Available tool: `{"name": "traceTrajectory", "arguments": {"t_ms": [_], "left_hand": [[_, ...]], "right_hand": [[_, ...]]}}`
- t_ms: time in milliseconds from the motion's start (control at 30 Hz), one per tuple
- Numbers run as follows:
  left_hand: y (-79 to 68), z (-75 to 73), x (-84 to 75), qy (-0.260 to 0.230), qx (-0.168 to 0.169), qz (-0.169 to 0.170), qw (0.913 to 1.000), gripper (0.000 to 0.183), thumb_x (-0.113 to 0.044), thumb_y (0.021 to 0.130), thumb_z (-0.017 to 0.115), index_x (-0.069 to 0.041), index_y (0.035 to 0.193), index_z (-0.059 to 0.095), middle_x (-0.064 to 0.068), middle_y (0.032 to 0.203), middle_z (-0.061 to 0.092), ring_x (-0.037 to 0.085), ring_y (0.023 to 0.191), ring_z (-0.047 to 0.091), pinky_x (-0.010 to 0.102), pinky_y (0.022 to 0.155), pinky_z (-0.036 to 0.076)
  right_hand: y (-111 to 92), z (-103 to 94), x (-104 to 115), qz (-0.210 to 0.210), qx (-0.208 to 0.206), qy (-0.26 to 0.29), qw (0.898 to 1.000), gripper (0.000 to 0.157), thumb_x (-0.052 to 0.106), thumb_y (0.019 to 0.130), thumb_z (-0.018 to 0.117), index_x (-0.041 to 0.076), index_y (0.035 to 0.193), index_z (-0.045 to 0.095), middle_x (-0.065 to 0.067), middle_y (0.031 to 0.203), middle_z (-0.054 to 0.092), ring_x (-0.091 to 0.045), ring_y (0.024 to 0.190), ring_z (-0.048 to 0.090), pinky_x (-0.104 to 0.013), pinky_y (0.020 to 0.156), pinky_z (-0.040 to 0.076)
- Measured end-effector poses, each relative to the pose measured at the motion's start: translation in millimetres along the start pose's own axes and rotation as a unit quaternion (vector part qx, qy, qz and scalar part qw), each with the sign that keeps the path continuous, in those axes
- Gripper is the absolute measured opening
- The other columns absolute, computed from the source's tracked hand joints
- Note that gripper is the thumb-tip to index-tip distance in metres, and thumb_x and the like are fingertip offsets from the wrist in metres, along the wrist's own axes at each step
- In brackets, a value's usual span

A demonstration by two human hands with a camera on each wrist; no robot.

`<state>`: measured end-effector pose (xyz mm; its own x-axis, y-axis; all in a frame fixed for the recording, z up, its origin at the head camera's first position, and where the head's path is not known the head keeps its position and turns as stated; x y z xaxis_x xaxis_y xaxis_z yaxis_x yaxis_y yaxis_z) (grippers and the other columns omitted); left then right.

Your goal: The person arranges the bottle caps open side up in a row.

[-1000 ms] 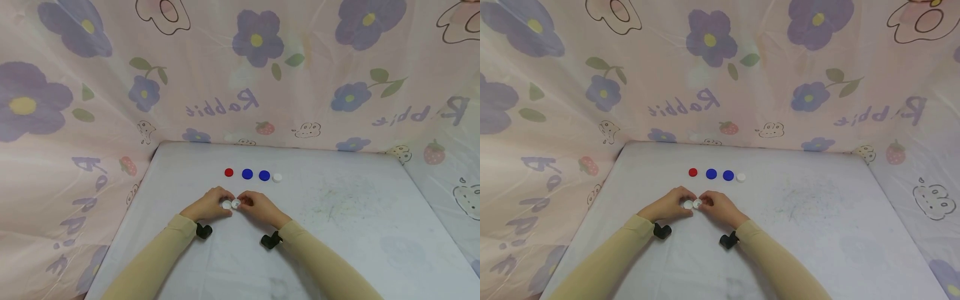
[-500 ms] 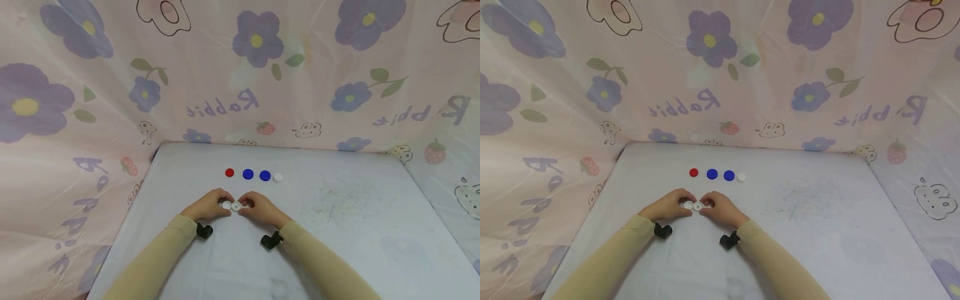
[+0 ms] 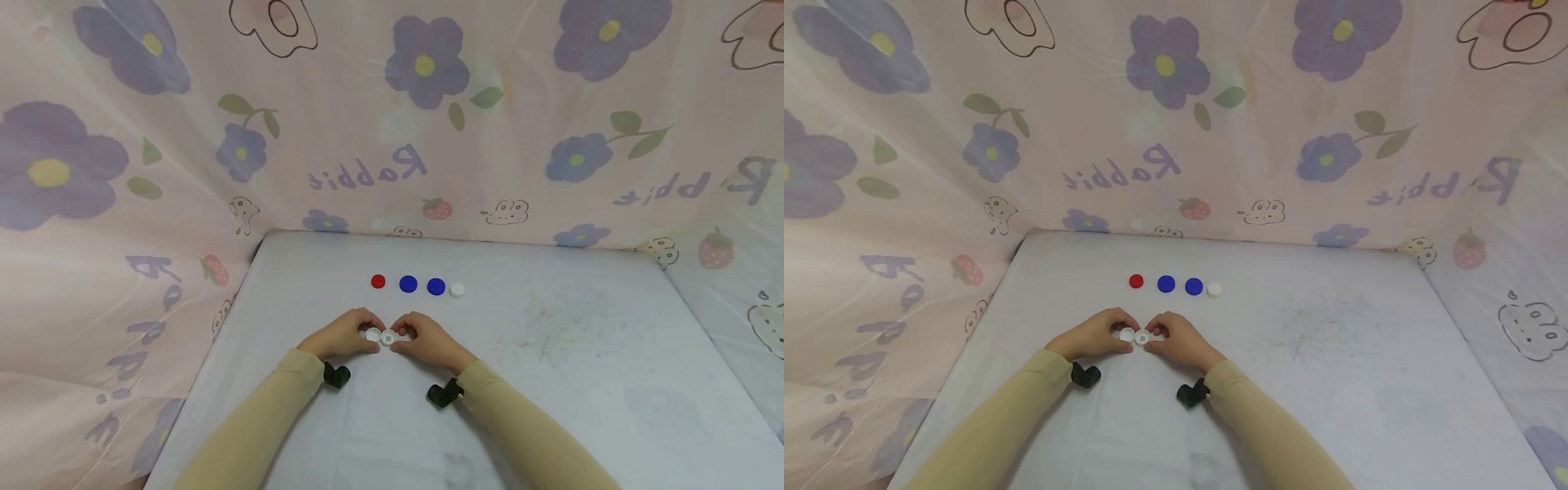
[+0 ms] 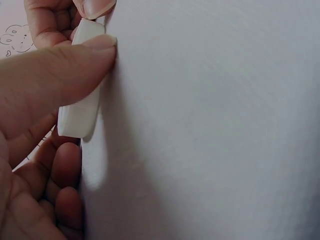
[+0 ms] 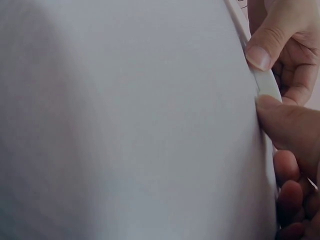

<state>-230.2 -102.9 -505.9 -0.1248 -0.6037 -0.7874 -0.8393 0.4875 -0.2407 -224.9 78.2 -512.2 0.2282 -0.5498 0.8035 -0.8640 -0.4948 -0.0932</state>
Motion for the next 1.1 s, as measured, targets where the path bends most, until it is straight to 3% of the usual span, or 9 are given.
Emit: {"name": "traceTrajectory", "arguments": {"t_ms": [500, 700, 933, 1100], "left_hand": [[-1.1, 2.1, -2.6, -0.011, -0.001, -0.008, 0.9999, 0.03, -0.019, 0.079, 0.081, -0.023, 0.106, 0.067, -0.005, 0.105, 0.057, 0.019, 0.099, 0.049, 0.037, 0.09, 0.042], [-2.4, -0.6, 2.6, -0.023, -0.007, 0.002, 0.9997, 0.042, -0.023, 0.077, 0.083, -0.02, 0.115, 0.065, -0.005, 0.107, 0.058, 0.017, 0.1, 0.05, 0.036, 0.09, 0.041], [2.1, -5.7, -4.9, -0.022, -0.02, 0.002, 0.9996, 0.054, -0.031, 0.079, 0.081, -0.017, 0.127, 0.06, -0.006, 0.112, 0.06, 0.016, 0.103, 0.05, 0.035, 0.093, 0.041], [7.7, -3.9, -23.5, -0.024, -0.022, -0.005, 0.9994, 0.062, -0.037, 0.079, 0.081, -0.019, 0.132, 0.056, -0.002, 0.122, 0.059, 0.019, 0.113, 0.049, 0.041, 0.097, 0.041]], "right_hand": [[-4, -1.8, -1, 0.005, 0.002, 0.005, 1.0, 0.026, 0.026, 0.081, 0.08, 0.02, 0.102, 0.067, 0.003, 0.092, 0.058, -0.018, 0.083, 0.049, -0.033, 0.07, 0.041], [-6, -5.2, -5, 0.012, 0.006, 0.007, 1.0, 0.033, 0.029, 0.082, 0.079, 0.021, 0.111, 0.065, 0.004, 0.097, 0.06, -0.017, 0.088, 0.051, -0.034, 0.078, 0.044], [-15, -25.2, -17, 0.026, -0.018, 0.012, 0.999, 0.04, 0.036, 0.084, 0.077, 0.023, 0.118, 0.063, 0.008, 0.1, 0.062, -0.014, 0.091, 0.056, -0.033, 0.082, 0.047], [-22, -46.4, -26, 0.043, -0.049, 0.01, 0.998, 0.042, 0.035, 0.082, 0.078, 0.02, 0.119, 0.063, 0.006, 0.102, 0.064, -0.016, 0.091, 0.057, -0.034, 0.082, 0.047]]}}
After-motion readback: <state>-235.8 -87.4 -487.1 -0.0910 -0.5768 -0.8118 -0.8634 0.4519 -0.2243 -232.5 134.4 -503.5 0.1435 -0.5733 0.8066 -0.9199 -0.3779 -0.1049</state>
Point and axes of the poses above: each hand's wrist, its own y-axis towards the middle knuckle, its own z-axis out of the palm, x = y × z, the point moved 5 cm from there along y, towards the middle knuckle
